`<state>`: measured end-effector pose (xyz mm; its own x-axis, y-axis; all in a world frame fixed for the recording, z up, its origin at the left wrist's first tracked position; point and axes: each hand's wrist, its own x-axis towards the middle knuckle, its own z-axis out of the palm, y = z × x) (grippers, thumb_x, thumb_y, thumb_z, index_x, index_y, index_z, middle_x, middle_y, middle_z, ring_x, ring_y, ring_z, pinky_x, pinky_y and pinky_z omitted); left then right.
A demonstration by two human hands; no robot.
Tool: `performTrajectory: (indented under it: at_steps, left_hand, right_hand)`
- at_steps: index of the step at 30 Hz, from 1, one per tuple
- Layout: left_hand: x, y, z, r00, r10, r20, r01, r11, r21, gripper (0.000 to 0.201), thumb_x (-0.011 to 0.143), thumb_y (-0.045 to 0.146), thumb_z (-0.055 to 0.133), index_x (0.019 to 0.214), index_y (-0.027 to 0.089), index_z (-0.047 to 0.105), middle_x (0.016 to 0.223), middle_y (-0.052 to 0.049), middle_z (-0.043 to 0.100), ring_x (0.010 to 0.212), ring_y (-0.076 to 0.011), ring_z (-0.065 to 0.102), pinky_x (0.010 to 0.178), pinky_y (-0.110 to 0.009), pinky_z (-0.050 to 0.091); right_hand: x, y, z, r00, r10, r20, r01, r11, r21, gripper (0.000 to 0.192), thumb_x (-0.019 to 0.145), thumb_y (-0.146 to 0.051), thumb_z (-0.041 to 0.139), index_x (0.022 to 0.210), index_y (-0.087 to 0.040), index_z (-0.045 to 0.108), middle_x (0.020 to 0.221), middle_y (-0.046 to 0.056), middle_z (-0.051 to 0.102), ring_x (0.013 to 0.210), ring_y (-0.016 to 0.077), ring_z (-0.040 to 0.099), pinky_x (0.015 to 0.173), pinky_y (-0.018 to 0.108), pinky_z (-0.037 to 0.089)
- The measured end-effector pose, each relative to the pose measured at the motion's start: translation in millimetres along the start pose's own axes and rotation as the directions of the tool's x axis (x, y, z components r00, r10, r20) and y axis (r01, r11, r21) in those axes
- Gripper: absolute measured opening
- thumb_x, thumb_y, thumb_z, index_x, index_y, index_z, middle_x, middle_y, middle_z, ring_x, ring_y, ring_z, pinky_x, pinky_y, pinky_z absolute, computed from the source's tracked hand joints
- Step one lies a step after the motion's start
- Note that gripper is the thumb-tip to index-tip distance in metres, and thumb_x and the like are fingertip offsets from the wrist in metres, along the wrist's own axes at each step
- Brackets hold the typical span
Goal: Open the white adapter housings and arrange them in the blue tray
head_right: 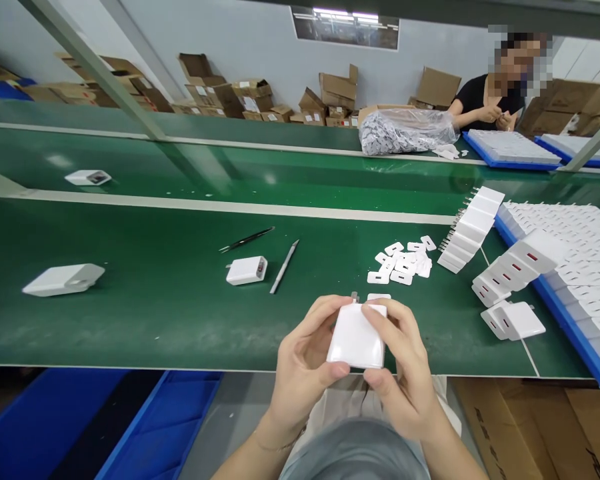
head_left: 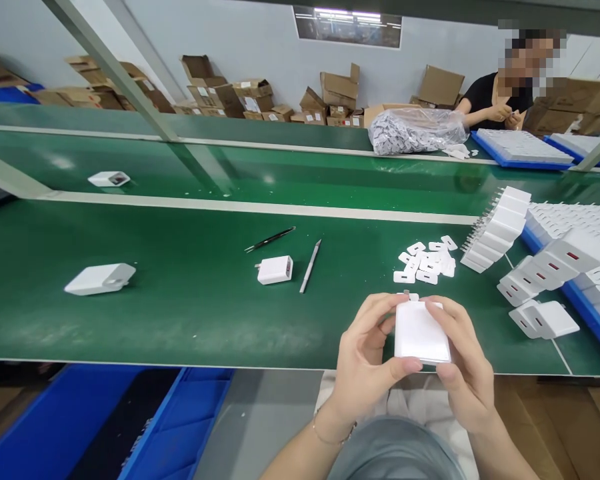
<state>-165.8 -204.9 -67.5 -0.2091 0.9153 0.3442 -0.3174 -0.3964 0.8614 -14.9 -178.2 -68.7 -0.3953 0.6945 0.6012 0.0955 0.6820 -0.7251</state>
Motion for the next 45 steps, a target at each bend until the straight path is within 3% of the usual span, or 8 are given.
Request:
performTrajectory:
  at_steps: [7, 15, 18, 21, 24, 33, 40, 45]
  left_hand:
    - [-5, -4, 11.7, 1.0, -0.006, -0.031, 0.007, 1.0, 0.022, 0.054, 0.069, 0.052, 0.084, 0.116, 0.028, 0.072, 0.109, -0.008, 0.061, 0.094, -0.0228, 0.068, 0.078, -0.031, 0.062]
    - [-3, -14, 16.3, 0.983, -0.104, 0.15, 0.074, 0.979, 0.19, 0.053, 0.077, 0.037, 0.081, 0.128, 0.033, 0.066, 0.122, -0.009, 0.059, 0.11, -0.0259, 0.066, 0.092, -0.034, 0.061]
    - [-5, -24, 14.1, 0.941, -0.193, 0.277, 0.103, 0.945, 0.31, 0.064, 0.08, 0.037, 0.078, 0.139, 0.037, 0.054, 0.144, -0.011, 0.048, 0.12, -0.0301, 0.062, 0.096, -0.041, 0.06]
    - [-2, -30, 7.6, 0.929, -0.228, 0.292, 0.09, 0.904, 0.417, 0.048, 0.087, 0.038, 0.069, 0.134, 0.036, 0.059, 0.147, -0.011, 0.048, 0.124, -0.0315, 0.06, 0.101, -0.046, 0.056]
    - [4, -32, 3.0, 0.937, -0.211, 0.277, 0.063, 0.885, 0.461, 0.024, 0.094, 0.038, 0.06, 0.114, 0.031, 0.071, 0.127, -0.009, 0.065, 0.12, -0.027, 0.062, 0.103, -0.041, 0.054]
    - [7, -31, 12.9, 0.886, -0.343, 0.312, 0.123, 0.822, 0.556, 0.019, 0.095, 0.039, 0.056, 0.1, 0.031, 0.072, 0.114, -0.006, 0.07, 0.108, -0.0231, 0.067, 0.093, -0.034, 0.055]
    - [6, -35, 14.0, 0.855, -0.402, 0.328, 0.153, 0.799, 0.582, 0.019, 0.095, 0.039, 0.054, 0.099, 0.031, 0.071, 0.115, -0.005, 0.069, 0.108, -0.0232, 0.067, 0.094, -0.035, 0.054]
    - [7, -34, 20.0, 0.835, -0.427, 0.347, 0.164, 0.795, 0.584, 0.017, 0.094, 0.035, 0.054, 0.098, 0.03, 0.07, 0.114, -0.005, 0.069, 0.106, -0.0225, 0.067, 0.09, -0.033, 0.055]
  right_hand:
    - [7, -8, 3, 0.981, -0.125, -0.148, 0.116, 0.991, -0.068, 0.026, 0.101, -0.027, 0.039, 0.097, -0.024, 0.064, 0.116, 0.011, 0.054, 0.103, 0.0267, 0.059, 0.068, 0.04, 0.052]
    - [-14, 11, -39, 0.997, 0.069, 0.03, -0.069, 0.997, -0.016, 0.033, 0.091, -0.029, 0.065, 0.123, -0.033, 0.065, 0.12, 0.008, 0.061, 0.108, 0.0253, 0.062, 0.079, 0.037, 0.057]
    - [-40, 27, -69, 0.971, 0.146, -0.192, -0.173, 0.976, -0.131, 0.035, 0.086, -0.025, 0.072, 0.12, -0.033, 0.07, 0.12, 0.008, 0.065, 0.108, 0.0247, 0.064, 0.081, 0.036, 0.057]
    - [-58, 41, -103, 0.716, 0.095, -0.691, -0.355, 0.902, -0.244, 0.03, 0.084, -0.027, 0.074, 0.113, -0.029, 0.074, 0.121, 0.008, 0.064, 0.113, 0.026, 0.061, 0.091, 0.041, 0.053]
    - [-62, 53, -130, 0.504, 0.027, -0.863, -0.551, 0.78, -0.297, 0.034, 0.079, -0.038, 0.078, 0.109, -0.022, 0.076, 0.12, 0.011, 0.063, 0.116, 0.0303, 0.059, 0.097, 0.048, 0.048]
    - [-53, 72, -129, 0.597, 0.02, -0.802, -0.621, 0.644, -0.447, 0.032, 0.082, -0.05, 0.07, 0.102, -0.025, 0.076, 0.117, 0.009, 0.062, 0.114, 0.029, 0.06, 0.098, 0.048, 0.048]
    - [-61, 75, -142, 0.62, 0.336, -0.709, -0.641, 0.738, -0.212, 0.057, 0.08, -0.049, 0.073, 0.131, -0.028, 0.061, 0.138, 0.009, 0.057, 0.129, 0.0319, 0.053, 0.106, 0.052, 0.044]
    - [-61, 78, -134, 0.632, 0.295, -0.716, -0.613, 0.756, -0.229, 0.055, 0.079, -0.048, 0.074, 0.128, -0.026, 0.062, 0.134, 0.01, 0.061, 0.123, 0.0307, 0.057, 0.106, 0.051, 0.046]
